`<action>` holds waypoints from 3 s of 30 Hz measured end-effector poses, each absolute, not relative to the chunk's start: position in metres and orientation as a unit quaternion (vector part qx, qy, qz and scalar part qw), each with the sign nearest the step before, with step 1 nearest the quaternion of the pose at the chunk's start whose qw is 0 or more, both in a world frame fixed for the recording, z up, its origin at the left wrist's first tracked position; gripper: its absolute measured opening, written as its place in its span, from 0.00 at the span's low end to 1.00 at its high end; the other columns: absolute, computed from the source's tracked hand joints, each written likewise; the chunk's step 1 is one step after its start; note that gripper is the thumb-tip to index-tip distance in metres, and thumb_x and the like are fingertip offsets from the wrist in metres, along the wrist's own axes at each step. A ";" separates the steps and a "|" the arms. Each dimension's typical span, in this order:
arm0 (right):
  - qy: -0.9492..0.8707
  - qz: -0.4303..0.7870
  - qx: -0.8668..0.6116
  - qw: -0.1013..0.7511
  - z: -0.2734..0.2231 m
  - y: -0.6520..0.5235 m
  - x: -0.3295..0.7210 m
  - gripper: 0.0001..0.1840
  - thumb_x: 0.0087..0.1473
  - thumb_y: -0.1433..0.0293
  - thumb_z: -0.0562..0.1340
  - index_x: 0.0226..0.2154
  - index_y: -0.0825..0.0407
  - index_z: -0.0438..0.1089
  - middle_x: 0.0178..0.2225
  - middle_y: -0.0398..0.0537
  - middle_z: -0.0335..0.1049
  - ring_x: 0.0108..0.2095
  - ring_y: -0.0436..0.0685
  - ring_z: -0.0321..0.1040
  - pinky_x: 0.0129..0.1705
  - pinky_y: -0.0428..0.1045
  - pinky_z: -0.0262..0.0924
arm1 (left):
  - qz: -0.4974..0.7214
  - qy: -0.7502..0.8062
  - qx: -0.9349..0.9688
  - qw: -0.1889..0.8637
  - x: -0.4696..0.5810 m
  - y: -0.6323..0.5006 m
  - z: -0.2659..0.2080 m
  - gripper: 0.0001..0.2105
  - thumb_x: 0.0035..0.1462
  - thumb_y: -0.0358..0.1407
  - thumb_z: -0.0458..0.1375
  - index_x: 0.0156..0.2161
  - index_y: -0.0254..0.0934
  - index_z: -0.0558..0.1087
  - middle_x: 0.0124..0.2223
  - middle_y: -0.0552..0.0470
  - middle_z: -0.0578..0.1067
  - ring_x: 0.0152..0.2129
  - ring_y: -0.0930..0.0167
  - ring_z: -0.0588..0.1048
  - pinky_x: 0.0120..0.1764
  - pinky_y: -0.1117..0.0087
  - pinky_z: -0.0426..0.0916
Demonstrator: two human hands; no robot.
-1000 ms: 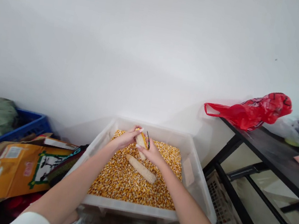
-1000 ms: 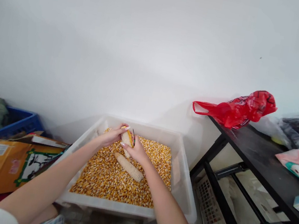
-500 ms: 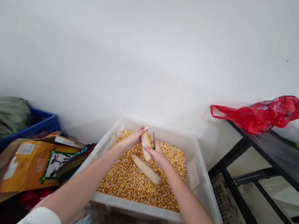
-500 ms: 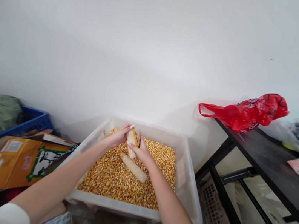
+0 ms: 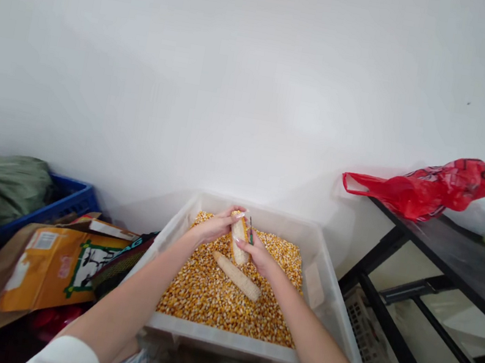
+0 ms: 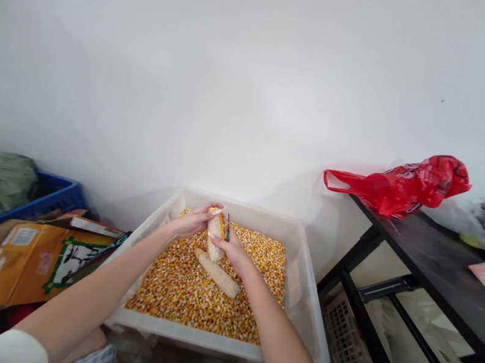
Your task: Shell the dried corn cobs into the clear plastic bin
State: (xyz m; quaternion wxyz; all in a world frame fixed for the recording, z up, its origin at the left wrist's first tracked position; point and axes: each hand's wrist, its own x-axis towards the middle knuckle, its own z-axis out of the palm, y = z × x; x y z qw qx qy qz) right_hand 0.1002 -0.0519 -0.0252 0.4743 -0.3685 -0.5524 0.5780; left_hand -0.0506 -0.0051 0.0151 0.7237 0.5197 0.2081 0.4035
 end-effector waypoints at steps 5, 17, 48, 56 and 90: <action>-0.538 0.599 -0.360 0.472 -0.021 -0.052 0.096 0.34 0.44 0.61 0.60 0.53 0.46 0.50 0.51 0.47 0.58 0.46 0.56 0.61 0.46 0.52 0.58 | 0.471 0.233 0.488 0.696 -0.037 -0.008 0.017 0.19 0.46 0.40 0.58 0.44 0.36 0.66 0.39 0.48 0.72 0.35 0.70 0.71 0.39 0.70 0.63; -0.600 0.511 -0.353 0.505 -0.017 -0.054 0.084 0.35 0.43 0.63 0.62 0.52 0.50 0.49 0.49 0.50 0.58 0.49 0.54 0.58 0.52 0.51 0.53 | 0.492 0.374 0.405 0.674 -0.012 -0.008 0.007 0.22 0.49 0.52 0.47 0.26 0.32 0.68 0.22 0.48 0.72 0.18 0.71 0.70 0.25 0.70 0.66; -0.750 0.210 -0.493 0.388 0.041 -0.058 0.128 0.21 0.52 0.55 0.49 0.28 0.54 0.66 0.21 0.42 0.61 0.23 0.47 0.54 0.27 0.42 0.48 | 0.419 0.342 0.476 0.693 -0.034 -0.010 0.018 0.22 0.48 0.51 0.50 0.37 0.33 0.69 0.21 0.54 0.69 0.13 0.73 0.67 0.19 0.71 0.62; -0.767 0.198 -0.486 0.370 0.046 -0.063 0.125 0.20 0.52 0.58 0.50 0.30 0.56 0.70 0.25 0.45 0.67 0.26 0.49 0.58 0.30 0.43 0.49 | 0.392 0.311 0.494 0.711 -0.036 -0.010 0.016 0.22 0.48 0.51 0.48 0.36 0.33 0.70 0.21 0.52 0.70 0.14 0.70 0.68 0.18 0.70 0.62; -0.711 0.329 -0.498 0.372 0.034 -0.060 0.116 0.23 0.50 0.55 0.50 0.25 0.57 0.68 0.14 0.38 0.48 0.16 0.43 0.44 0.18 0.41 0.40 | 0.290 0.297 0.512 0.752 -0.035 -0.017 0.016 0.26 0.47 0.57 0.43 0.26 0.35 0.68 0.18 0.51 0.68 0.12 0.73 0.66 0.17 0.71 0.62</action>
